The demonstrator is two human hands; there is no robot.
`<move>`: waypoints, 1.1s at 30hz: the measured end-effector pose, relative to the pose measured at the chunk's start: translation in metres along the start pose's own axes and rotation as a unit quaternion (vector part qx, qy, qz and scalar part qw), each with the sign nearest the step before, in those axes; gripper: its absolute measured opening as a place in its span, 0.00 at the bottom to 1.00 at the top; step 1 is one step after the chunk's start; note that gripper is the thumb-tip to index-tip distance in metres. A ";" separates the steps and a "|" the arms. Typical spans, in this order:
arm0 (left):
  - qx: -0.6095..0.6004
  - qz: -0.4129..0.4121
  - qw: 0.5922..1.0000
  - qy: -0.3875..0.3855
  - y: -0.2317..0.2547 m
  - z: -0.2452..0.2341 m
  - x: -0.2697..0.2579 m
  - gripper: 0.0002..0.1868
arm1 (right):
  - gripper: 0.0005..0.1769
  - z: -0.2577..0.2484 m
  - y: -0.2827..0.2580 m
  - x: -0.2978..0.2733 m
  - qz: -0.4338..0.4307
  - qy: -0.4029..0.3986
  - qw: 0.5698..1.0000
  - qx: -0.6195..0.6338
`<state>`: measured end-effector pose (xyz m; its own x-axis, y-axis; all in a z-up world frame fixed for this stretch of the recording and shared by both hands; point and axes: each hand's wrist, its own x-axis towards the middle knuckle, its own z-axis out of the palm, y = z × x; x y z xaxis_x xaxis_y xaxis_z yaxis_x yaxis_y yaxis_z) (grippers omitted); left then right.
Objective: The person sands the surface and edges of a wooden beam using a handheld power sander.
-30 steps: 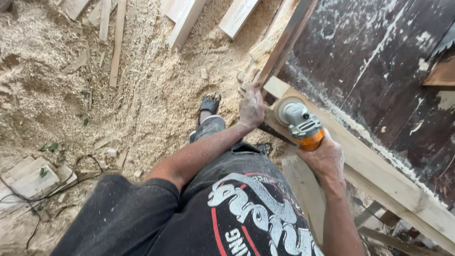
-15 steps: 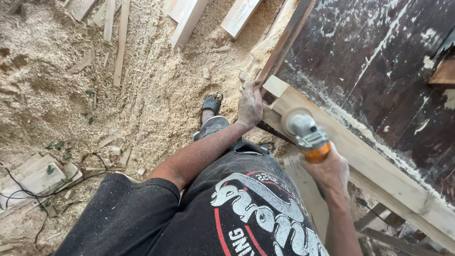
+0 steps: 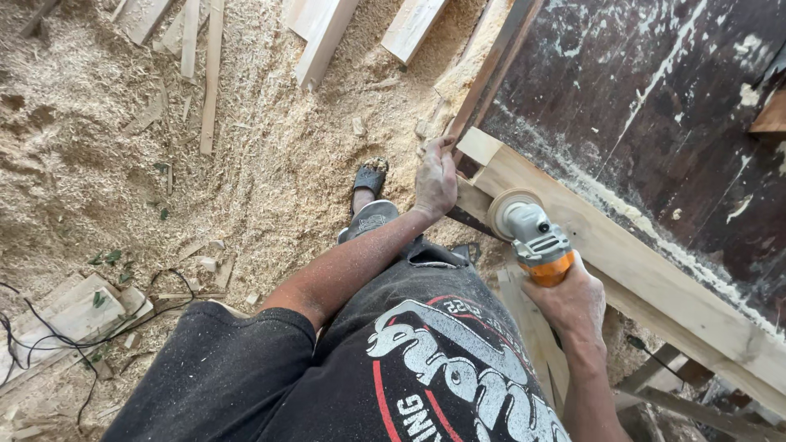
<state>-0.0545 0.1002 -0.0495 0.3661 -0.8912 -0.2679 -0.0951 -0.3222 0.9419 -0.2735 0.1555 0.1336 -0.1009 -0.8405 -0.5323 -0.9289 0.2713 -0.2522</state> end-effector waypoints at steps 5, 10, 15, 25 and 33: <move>-0.014 -0.093 0.994 -0.047 -0.001 -0.001 0.003 0.23 | 0.35 0.008 -0.023 0.002 0.001 -0.015 1.000 0.006; -0.059 -0.079 0.993 -0.066 -0.008 0.001 0.003 0.20 | 0.41 0.004 -0.019 0.004 0.010 -0.009 1.000 0.017; -0.086 -0.091 0.991 -0.042 -0.005 0.004 0.001 0.21 | 0.39 -0.001 0.050 -0.006 0.078 0.009 0.995 0.059; -0.016 -0.009 0.998 -0.054 -0.009 0.004 0.002 0.22 | 0.34 -0.008 0.135 -0.034 0.146 0.084 0.983 0.071; 0.034 -0.028 0.998 -0.041 -0.009 0.002 0.003 0.23 | 0.35 -0.012 0.170 -0.038 0.171 0.092 0.976 0.097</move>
<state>-0.0546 0.0999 -0.0591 0.2966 -0.8929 -0.3386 -0.1403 -0.3915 0.9094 -0.4322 0.2280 0.1202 -0.4722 -0.7503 -0.4626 -0.7466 0.6195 -0.2426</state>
